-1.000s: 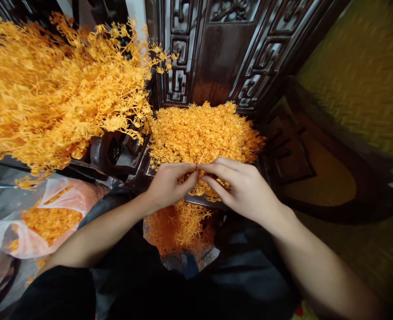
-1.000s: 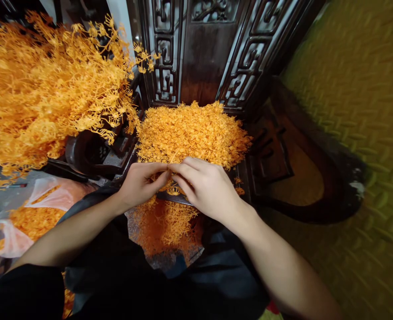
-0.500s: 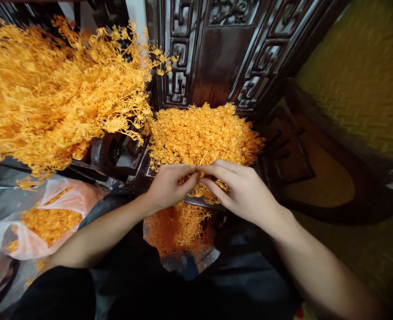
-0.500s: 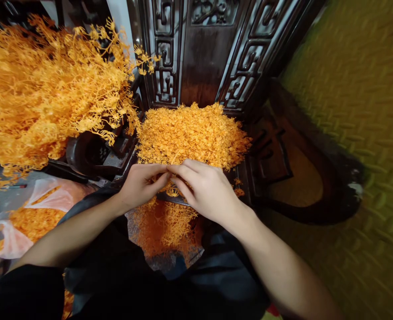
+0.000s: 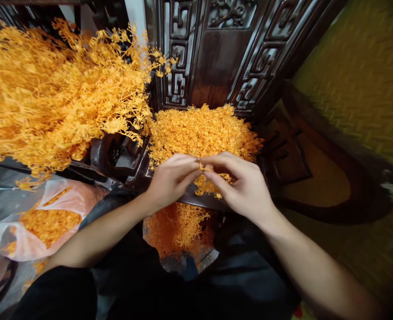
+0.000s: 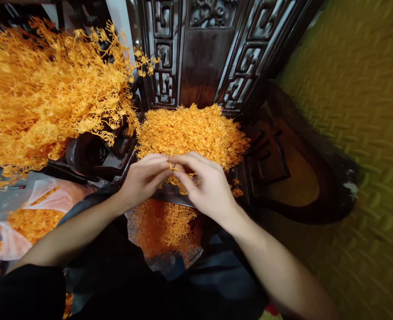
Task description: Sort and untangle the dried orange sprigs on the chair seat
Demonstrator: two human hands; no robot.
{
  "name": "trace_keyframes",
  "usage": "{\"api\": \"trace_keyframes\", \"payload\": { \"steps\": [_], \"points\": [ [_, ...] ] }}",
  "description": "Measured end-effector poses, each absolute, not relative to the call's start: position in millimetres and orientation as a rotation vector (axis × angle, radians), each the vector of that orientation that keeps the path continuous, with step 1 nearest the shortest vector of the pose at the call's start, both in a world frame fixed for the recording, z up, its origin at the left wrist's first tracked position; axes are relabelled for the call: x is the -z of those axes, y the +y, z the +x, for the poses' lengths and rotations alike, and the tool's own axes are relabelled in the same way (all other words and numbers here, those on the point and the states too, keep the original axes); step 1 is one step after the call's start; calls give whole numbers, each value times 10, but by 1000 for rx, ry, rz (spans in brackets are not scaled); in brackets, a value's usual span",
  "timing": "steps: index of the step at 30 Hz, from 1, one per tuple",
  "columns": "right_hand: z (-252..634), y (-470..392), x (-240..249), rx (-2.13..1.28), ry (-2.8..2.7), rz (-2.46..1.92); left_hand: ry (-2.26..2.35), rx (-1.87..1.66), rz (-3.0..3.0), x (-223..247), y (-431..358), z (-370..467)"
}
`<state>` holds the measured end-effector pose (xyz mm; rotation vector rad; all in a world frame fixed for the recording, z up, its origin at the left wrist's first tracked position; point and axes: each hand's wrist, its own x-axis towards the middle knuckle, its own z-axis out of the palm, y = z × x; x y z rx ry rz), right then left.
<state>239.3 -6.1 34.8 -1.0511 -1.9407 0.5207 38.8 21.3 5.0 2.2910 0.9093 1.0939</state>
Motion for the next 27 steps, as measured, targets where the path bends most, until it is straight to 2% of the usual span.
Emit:
{"api": "trace_keyframes", "payload": {
  "steps": [4,10,17,20,27],
  "points": [
    [2315,-21,-288,-500,-1630,-1080,968,-1015,2335,-99,236,409],
    [2321,148,-305,-543,-1845,-1051,1032,-1040,2089,-121,352,461],
    [2418,182,-445,-574,-1915,-1045,834,-751,1465,-174,459,426],
    [2438,162,-457,-593,-1930,-1046,852,-834,1461,-158,477,407],
    [2249,229,-221,-893,-1859,-1134,920,-1155,1605,-117,454,494]
  ]
}}
